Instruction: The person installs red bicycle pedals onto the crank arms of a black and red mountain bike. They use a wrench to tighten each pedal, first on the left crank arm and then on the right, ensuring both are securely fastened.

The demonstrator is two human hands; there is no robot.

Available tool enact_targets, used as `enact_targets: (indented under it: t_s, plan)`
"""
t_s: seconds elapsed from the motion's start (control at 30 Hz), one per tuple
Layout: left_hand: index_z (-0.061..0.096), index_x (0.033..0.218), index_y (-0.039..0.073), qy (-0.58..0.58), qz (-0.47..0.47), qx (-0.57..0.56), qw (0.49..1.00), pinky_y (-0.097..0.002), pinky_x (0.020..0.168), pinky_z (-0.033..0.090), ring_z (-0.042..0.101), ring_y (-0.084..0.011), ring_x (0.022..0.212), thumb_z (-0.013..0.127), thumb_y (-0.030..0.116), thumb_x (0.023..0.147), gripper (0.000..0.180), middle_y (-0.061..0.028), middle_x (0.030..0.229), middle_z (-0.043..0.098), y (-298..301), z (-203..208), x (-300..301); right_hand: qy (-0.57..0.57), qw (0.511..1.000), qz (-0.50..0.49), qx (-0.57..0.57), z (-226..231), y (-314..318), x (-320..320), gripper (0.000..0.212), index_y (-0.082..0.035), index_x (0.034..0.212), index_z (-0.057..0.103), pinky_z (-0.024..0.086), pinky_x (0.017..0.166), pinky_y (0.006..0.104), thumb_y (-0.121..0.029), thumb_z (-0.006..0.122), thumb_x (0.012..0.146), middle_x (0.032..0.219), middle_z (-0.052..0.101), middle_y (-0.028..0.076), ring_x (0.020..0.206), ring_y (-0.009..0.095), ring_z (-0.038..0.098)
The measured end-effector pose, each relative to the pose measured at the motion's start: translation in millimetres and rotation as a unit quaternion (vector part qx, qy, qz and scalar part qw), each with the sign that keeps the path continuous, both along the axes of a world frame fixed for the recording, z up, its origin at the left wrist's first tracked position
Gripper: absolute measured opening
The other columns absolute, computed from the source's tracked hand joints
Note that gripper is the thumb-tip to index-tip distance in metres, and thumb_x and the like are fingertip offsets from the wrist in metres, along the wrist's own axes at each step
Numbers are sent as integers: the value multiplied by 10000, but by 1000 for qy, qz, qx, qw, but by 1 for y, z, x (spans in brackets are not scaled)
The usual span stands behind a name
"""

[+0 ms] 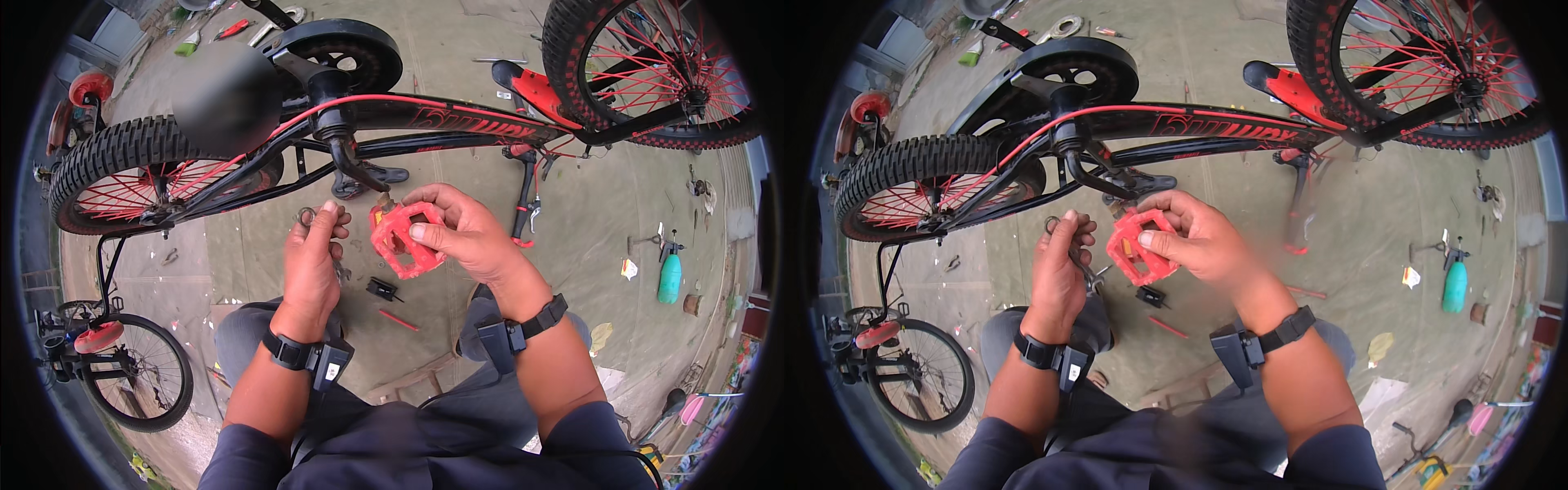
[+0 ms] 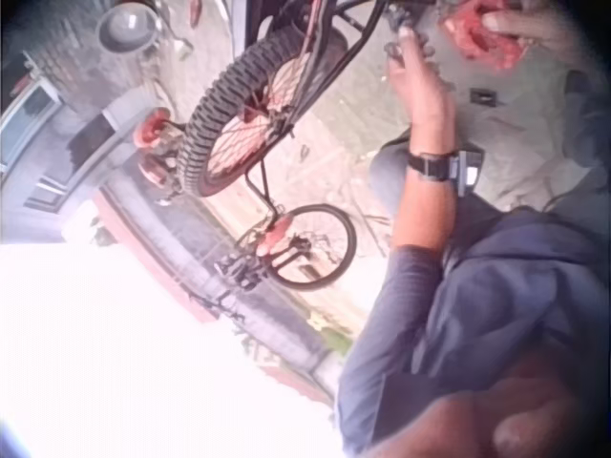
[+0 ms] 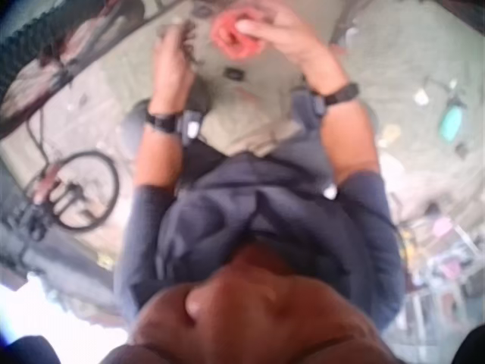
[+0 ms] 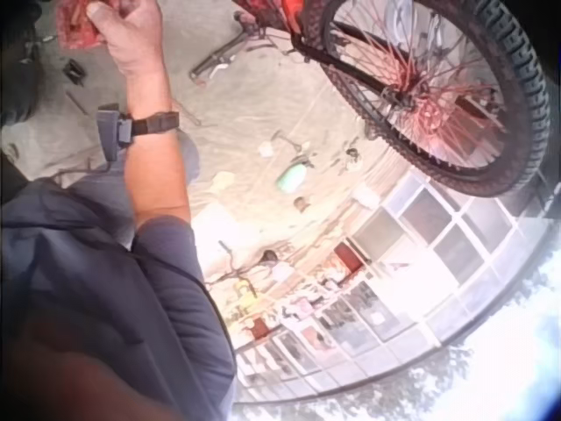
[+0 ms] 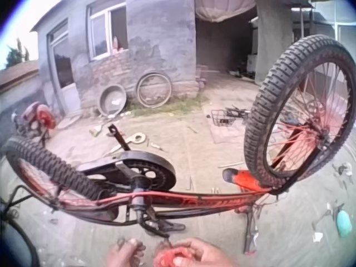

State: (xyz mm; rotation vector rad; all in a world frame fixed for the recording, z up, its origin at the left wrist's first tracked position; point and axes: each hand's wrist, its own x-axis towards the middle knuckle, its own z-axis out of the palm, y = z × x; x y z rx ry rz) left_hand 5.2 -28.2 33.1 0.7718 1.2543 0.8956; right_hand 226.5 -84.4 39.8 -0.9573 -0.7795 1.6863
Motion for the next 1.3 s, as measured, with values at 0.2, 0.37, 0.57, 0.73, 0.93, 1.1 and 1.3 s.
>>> enact_targets:
  t_s: [0.2, 0.37, 0.57, 0.73, 0.93, 1.1, 1.3]
  plan:
    - [652, 1112, 4, -19, -236, -23, 971, -245, 755, 451, 550, -62, 856, 718, 238, 957, 289, 7, 942, 646, -21, 52, -17, -60, 997, 41, 33, 8, -5, -39, 420, 6, 1310, 530, 517, 943, 329, -138, 697, 953, 1198, 643, 94, 1089, 152, 627]
    - [657, 1092, 51, -70, -214, -30, 974, -212, 620, 398, 531, -38, 728, 727, 262, 944, 267, 43, 877, 631, 0, 59, -52, -85, 995, -37, -27, 29, 17, -8, 395, -20, 1228, 624, 507, 848, 293, -327, 624, 979, 1108, 695, 100, 1073, 189, 651]
    - [639, 1149, 43, -123, -119, 21, 985, -210, 628, 445, 563, -56, 753, 708, 281, 947, 320, 13, 913, 643, 9, 57, -66, -167, 971, -19, -168, -49, 51, 5, 290, -16, 1124, 680, 483, 948, 359, -251, 601, 973, 1139, 703, 84, 1056, 188, 651]
    - [635, 1186, 23, -114, -84, 23, 990, -218, 665, 489, 602, -66, 774, 698, 290, 950, 361, -5, 951, 673, 11, 56, -72, 52, 969, 40, -237, -77, 57, -12, 319, 4, 1148, 670, 487, 976, 387, -236, 570, 964, 1168, 695, 106, 1117, 245, 647]
    - [630, 1188, 17, -112, -92, 19, 989, -216, 676, 493, 604, -64, 784, 696, 295, 946, 375, -1, 957, 668, 18, 53, -77, 164, 951, 36, -259, -78, 58, -26, 302, 4, 1104, 680, 491, 963, 383, -212, 534, 951, 1096, 704, 107, 1115, 249, 646]
    - [624, 1187, 18, -118, -85, 19, 989, -224, 692, 497, 605, -70, 803, 689, 280, 949, 360, 0, 956, 663, 18, 57, -72, 191, 946, -6, -262, -83, 55, -30, 299, 35, 1103, 658, 491, 999, 414, -182, 548, 930, 1101, 692, 136, 1135, 297, 640]
    - [627, 1183, 21, -121, -83, 15, 989, -228, 696, 495, 603, -72, 809, 699, 269, 943, 353, -2, 963, 662, 20, 55, -75, 212, 933, -36, -287, -87, 54, -30, 236, 28, 1075, 629, 492, 1039, 449, -140, 603, 912, 1109, 676, 160, 1158, 353, 632]
